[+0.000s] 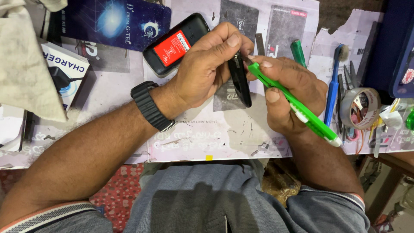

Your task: The person uses a screwdriver and a plastic prying tool to disassemble a mobile phone, removes the battery cover, and uses the tools to work on the internal hardware and components.

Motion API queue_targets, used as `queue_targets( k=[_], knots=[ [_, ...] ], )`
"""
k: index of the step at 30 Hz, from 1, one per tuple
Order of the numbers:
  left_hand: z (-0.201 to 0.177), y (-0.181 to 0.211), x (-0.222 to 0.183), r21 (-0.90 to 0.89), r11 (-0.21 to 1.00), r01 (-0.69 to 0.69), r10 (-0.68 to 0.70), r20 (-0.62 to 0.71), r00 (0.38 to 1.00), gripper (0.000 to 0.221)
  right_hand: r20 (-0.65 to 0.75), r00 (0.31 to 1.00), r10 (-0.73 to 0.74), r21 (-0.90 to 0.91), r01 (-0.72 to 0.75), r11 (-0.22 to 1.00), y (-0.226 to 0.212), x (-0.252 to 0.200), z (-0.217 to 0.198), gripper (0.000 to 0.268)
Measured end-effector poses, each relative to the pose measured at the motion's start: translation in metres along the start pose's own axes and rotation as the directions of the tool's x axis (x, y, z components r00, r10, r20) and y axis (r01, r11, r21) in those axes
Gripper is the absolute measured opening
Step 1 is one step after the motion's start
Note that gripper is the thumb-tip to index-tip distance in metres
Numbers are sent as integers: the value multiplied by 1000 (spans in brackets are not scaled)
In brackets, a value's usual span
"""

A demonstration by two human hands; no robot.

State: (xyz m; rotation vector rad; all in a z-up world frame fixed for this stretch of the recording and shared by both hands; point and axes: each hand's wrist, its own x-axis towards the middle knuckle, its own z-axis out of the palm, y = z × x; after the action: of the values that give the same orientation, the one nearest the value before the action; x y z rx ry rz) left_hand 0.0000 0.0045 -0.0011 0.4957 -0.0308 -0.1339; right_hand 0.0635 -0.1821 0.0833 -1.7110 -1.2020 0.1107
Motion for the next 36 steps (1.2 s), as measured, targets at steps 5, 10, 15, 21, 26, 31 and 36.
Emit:
queue_targets(
  k=[5, 10, 15, 21, 26, 31, 36],
  knots=[
    [0, -2, 0, 12, 1000, -1, 1, -11, 1000, 29, -5, 1000, -4, 6, 4, 1000, 1, 0, 0, 25],
    [-1, -2, 0, 48, 999, -1, 2, -25, 1000, 28, -3, 1000, 0, 23, 0, 1000, 0, 1, 0, 24],
    [-2, -3, 0, 77, 997, -5, 8, -40, 999, 26, -4, 1000, 12, -50, -12, 999, -1, -1, 2, 23],
    [-2, -3, 0, 102, 995, -17, 20, -27, 999, 28, -22, 1000, -16, -11, 16, 1000, 0, 1, 4, 22],
    [-1, -2, 0, 123, 992, -18, 22, -26, 999, 29, -19, 1000, -16, -40, 16, 999, 0, 0, 3, 22],
    [-1, -3, 1, 69, 997, -23, 25, -19, 1000, 29, -24, 999, -32, -30, 31, 999, 1, 0, 3, 23],
    [0, -3, 1, 3, 1000, -13, 13, -22, 1000, 28, -12, 1000, -9, -26, 9, 1000, -3, 0, 2, 22]
  ],
)
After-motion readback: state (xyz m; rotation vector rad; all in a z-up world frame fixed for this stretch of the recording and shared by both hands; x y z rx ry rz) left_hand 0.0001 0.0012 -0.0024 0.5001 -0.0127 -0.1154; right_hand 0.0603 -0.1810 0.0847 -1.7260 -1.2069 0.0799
